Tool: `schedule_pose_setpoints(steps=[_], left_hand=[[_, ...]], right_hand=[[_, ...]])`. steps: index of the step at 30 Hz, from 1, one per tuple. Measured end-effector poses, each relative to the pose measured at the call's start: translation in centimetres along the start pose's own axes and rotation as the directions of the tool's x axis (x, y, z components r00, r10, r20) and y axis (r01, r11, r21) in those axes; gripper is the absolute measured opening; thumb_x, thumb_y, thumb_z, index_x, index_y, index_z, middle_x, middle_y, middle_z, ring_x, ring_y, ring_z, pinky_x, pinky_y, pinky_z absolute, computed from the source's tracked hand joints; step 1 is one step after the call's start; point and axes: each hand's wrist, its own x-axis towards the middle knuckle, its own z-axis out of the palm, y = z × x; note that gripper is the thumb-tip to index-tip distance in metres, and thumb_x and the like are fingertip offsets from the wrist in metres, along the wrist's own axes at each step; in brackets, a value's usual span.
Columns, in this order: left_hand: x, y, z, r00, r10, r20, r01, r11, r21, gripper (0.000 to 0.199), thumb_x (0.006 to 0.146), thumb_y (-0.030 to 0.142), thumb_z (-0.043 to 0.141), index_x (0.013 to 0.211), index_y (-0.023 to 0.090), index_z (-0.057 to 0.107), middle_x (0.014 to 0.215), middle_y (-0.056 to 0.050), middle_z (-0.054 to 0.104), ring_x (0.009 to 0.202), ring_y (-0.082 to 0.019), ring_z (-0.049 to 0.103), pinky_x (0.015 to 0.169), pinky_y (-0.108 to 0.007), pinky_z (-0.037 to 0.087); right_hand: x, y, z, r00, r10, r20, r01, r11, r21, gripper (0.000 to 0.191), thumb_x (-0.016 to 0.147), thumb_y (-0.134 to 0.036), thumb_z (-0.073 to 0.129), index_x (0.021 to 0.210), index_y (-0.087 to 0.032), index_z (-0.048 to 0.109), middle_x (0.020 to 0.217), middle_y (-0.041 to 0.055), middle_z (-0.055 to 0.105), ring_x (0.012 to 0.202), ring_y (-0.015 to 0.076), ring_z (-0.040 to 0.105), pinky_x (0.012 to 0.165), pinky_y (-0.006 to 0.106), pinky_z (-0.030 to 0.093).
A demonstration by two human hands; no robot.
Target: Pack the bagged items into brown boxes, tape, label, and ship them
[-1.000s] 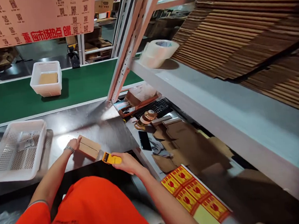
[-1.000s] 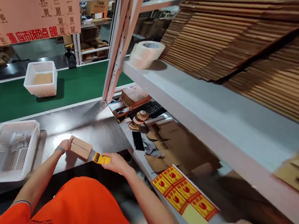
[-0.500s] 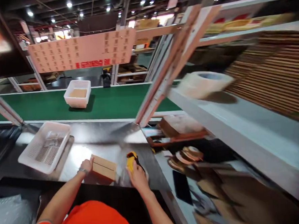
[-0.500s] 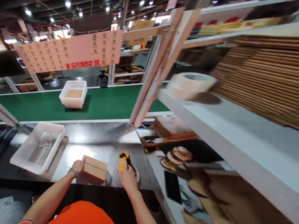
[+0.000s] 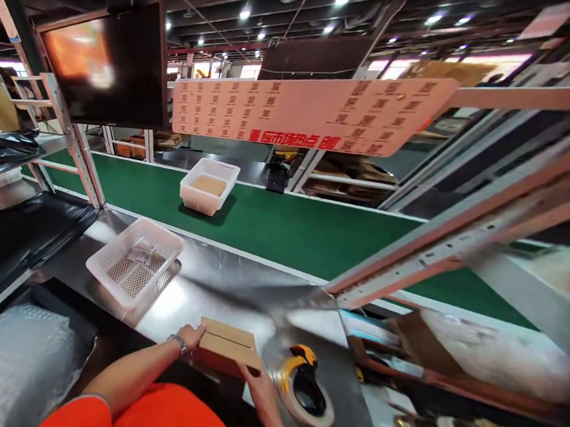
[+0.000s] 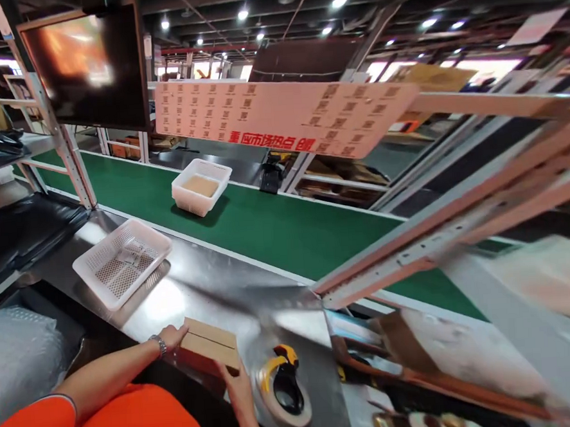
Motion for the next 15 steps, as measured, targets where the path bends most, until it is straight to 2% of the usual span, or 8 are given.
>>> schedule_pose_setpoints(steps=[2,4,6,9,10,12,14,15], left_hand=[[-0.2,0.0,0.0,0.995,-0.027,0.098,0.041,0.988,-0.146,0.076,0.106,0.076,0.039,0.118,0.008,0.069,0.128,-0.030,0.076,0.105,-0.037,0.080,0.085,-0.041,0.064],[-0.7,0.1,0.1,0.967,0.004,0.256,0.074,0.952,-0.298,0.071,0.109,0.074,0.032,0.106,0.012,0.067,0.115,-0.027,0.078,0.089,-0.032,0.080,0.072,-0.037,0.062],[-1.1,0.3,-0.1,0.901,0.072,0.427,0.098,0.927,-0.363,0.076,0.112,0.072,0.017,0.094,0.015,0.064,0.098,-0.024,0.078,0.080,-0.028,0.078,0.064,-0.035,0.058],[-1.2,1.0,-2.3,0.774,0.141,0.618,0.036,0.964,-0.265,0.079,0.114,0.070,0.013,0.084,0.016,0.062,0.081,-0.020,0.075,0.070,-0.025,0.074,0.059,-0.032,0.054],[-1.0,1.4,-3.7,0.765,0.167,0.623,-0.032,0.975,-0.222,0.073,0.115,0.068,0.022,0.084,0.016,0.062,0.079,-0.018,0.075,0.068,-0.024,0.073,0.059,-0.031,0.053],[-0.4,2.1,-7.9,0.813,0.254,0.525,-0.193,0.967,-0.169,0.056,0.113,0.058,0.045,0.085,0.014,0.065,0.082,-0.015,0.078,0.068,-0.020,0.072,0.061,-0.027,0.052],[0.3,2.7,-13.1,0.882,0.359,0.305,-0.324,0.932,-0.161,0.046,0.108,0.051,0.059,0.087,0.012,0.069,0.085,-0.013,0.079,0.071,-0.017,0.073,0.062,-0.024,0.051],[0.6,3.0,-15.6,0.892,0.405,0.201,-0.376,0.911,-0.168,0.045,0.107,0.051,0.062,0.089,0.011,0.071,0.087,-0.012,0.080,0.074,-0.017,0.074,0.064,-0.024,0.053]], right_hand=[[1.0,-2.2,-1.0,0.999,0.044,0.026,-0.043,0.999,-0.020,0.094,0.065,-0.086,0.070,0.123,-0.012,0.076,0.119,0.0237,0.078,0.127,0.0471,0.070,0.114,0.057,0.055],[2.3,-5.1,-1.8,0.998,0.066,0.020,-0.064,0.994,-0.086,0.095,0.069,-0.085,0.069,0.127,-0.011,0.074,0.122,0.0261,0.077,0.122,0.0472,0.072,0.108,0.058,0.057],[3.7,-7.9,-2.1,0.999,0.035,-0.008,-0.036,0.976,-0.215,0.101,0.075,-0.085,0.065,0.141,-0.009,0.067,0.129,0.0273,0.075,0.122,0.0464,0.071,0.109,0.060,0.055],[5.2,-10.6,-0.7,0.973,-0.215,-0.084,0.153,0.872,-0.464,0.101,0.089,-0.082,0.050,0.155,-0.006,0.056,0.155,0.0313,0.059,0.145,0.0475,0.056,0.124,0.065,0.040],[5.2,-10.7,0.4,0.952,-0.294,-0.086,0.204,0.819,-0.536,0.098,0.093,-0.078,0.046,0.158,-0.004,0.052,0.164,0.0322,0.051,0.155,0.0474,0.046,0.129,0.066,0.034],[4.2,-9.9,3.4,0.944,-0.323,-0.063,0.205,0.727,-0.655,0.095,0.099,-0.071,0.041,0.163,-0.001,0.047,0.175,0.0321,0.035,0.166,0.0470,0.028,0.133,0.069,0.025],[2.2,-7.8,6.6,0.982,-0.188,-0.019,0.111,0.654,-0.748,0.097,0.099,-0.069,0.045,0.168,0.000,0.040,0.180,0.0323,0.023,0.170,0.0488,0.016,0.131,0.075,0.022],[1.1,-6.6,7.9,0.995,-0.096,0.020,0.075,0.616,-0.784,0.101,0.097,-0.069,0.049,0.169,0.000,0.037,0.181,0.0331,0.018,0.171,0.0504,0.012,0.129,0.078,0.023]])
